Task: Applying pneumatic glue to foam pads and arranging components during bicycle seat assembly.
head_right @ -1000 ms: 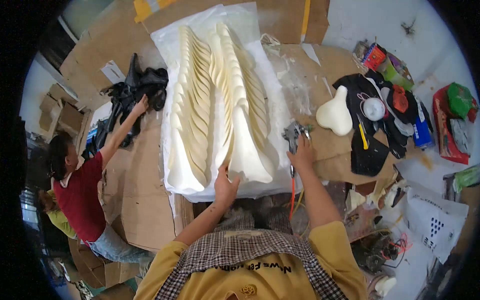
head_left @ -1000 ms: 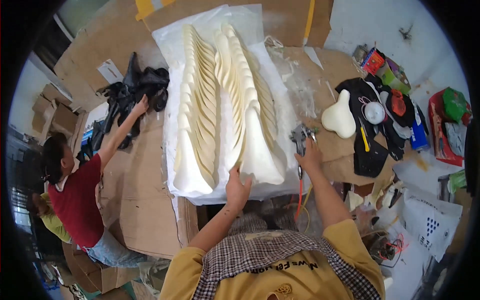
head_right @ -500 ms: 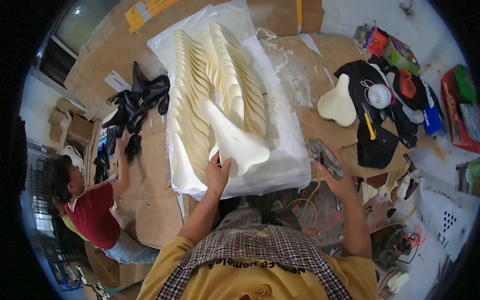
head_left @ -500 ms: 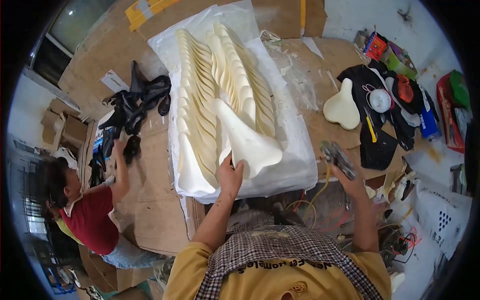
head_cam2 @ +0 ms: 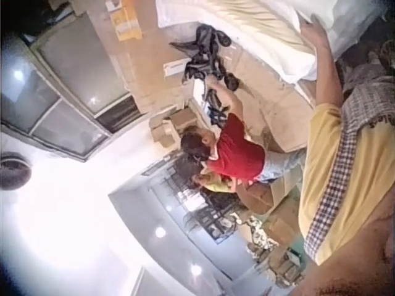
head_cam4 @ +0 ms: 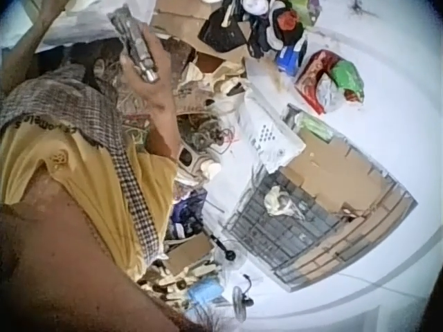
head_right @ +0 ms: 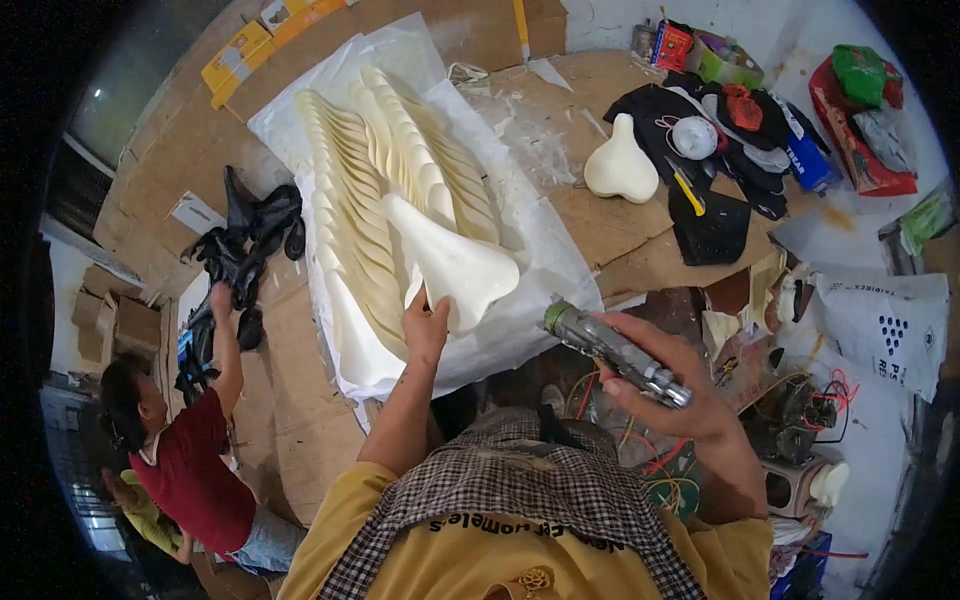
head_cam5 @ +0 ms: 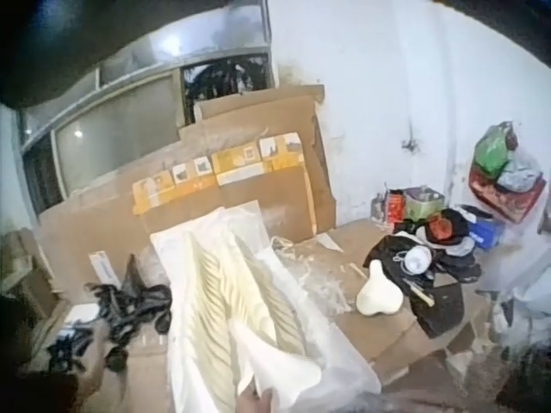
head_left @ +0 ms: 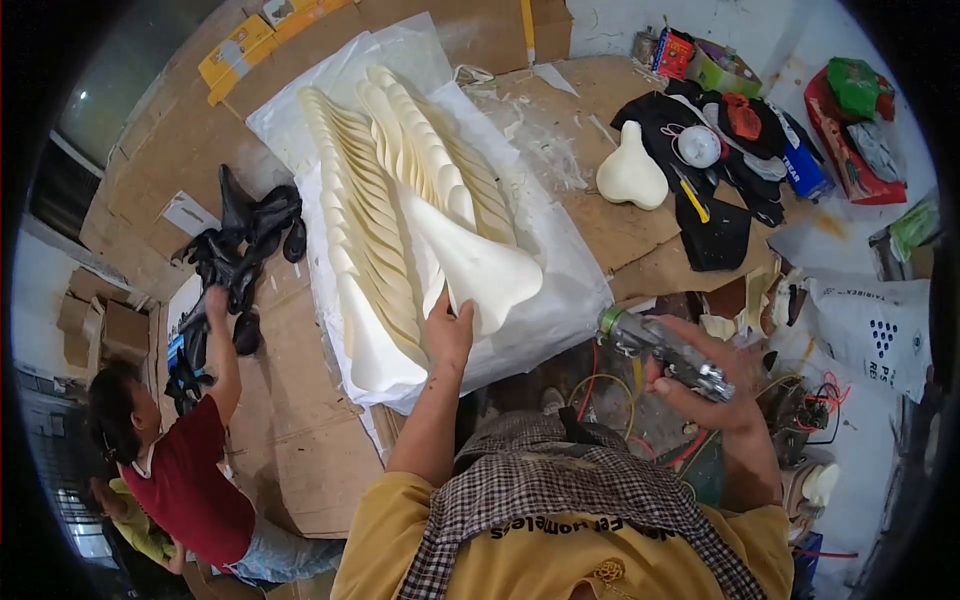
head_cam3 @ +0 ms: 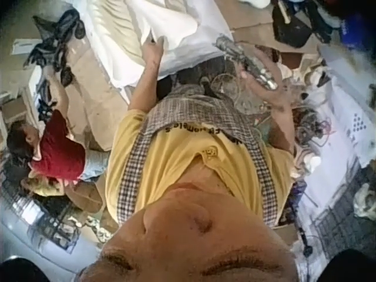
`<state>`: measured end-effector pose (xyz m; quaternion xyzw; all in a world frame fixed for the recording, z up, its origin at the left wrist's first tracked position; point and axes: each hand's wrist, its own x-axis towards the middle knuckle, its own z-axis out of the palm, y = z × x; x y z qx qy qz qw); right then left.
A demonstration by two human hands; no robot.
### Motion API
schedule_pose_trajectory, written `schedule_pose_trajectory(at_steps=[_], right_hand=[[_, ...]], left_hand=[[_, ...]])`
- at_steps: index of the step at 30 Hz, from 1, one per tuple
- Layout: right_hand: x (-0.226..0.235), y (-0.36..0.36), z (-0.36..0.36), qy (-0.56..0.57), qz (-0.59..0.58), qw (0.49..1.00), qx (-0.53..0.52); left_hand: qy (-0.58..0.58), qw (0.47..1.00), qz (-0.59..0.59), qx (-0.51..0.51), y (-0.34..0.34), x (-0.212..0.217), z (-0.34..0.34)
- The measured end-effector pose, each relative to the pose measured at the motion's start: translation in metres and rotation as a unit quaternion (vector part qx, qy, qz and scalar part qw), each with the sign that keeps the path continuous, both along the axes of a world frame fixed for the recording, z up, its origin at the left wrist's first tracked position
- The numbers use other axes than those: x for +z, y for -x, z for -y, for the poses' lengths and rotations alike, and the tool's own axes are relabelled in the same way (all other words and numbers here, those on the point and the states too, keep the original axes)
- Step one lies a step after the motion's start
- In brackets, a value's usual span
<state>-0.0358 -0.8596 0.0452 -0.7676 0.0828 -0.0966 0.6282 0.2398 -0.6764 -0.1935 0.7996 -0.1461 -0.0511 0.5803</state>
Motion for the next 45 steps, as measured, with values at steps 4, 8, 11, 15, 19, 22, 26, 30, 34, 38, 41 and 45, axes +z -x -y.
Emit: schedule_pose_trajectory(at_steps=[4,8,11,15,19,22,26,30,34,38,41,45], right_hand=[[-0.004,0.012,-0.007,0.006,0.051,0.998,-0.025],[-0.014,0.029,-0.012,-0.048,0.046,0.997,-0.035],[-0.015,0.044,-0.014,-0.064,0.007,0.997,-0.037],[-0.02,0.053,-0.026,-0.127,-0.072,0.989,-0.032],[-0.042,0.056,-0.037,-0.179,-0.115,0.976,-0.052],[-0.043,0.042,-0.045,-0.119,-0.167,0.978,-0.046],[-0.03,0.032,-0.046,-0.141,-0.033,0.981,-0.127],[-0.021,0.041,-0.047,-0.151,0.034,0.972,-0.177],[-0.037,0.047,-0.052,-0.128,0.005,0.981,-0.148],[-0.053,0.036,-0.054,-0.144,0.014,0.976,-0.16],[-0.069,0.019,-0.053,-0.132,0.025,0.987,-0.092],[-0.063,0.008,-0.068,-0.113,-0.035,0.99,-0.074]], left_hand=[[-0.104,0.994,-0.006,-0.024,0.01,0.032,0.004],[0.018,0.997,-0.06,-0.047,0.01,0.025,-0.005],[0.124,0.985,-0.102,-0.06,0.011,0.047,-0.031],[0.331,0.92,-0.205,-0.045,-0.024,0.019,-0.106],[0.433,0.852,-0.291,-0.048,-0.019,0.012,-0.106],[0.455,0.818,-0.349,-0.039,-0.007,0.009,-0.083],[0.411,0.827,-0.365,-0.119,-0.023,-0.03,-0.088],[0.329,0.875,-0.334,-0.121,-0.022,-0.022,-0.075],[0.169,0.965,-0.161,-0.121,-0.03,-0.033,-0.06],[0.038,0.99,0.013,-0.134,-0.013,-0.004,-0.036],[0.086,0.989,0.039,-0.112,-0.013,0.012,-0.063],[0.218,0.971,-0.091,0.029,-0.001,0.055,-0.145]])
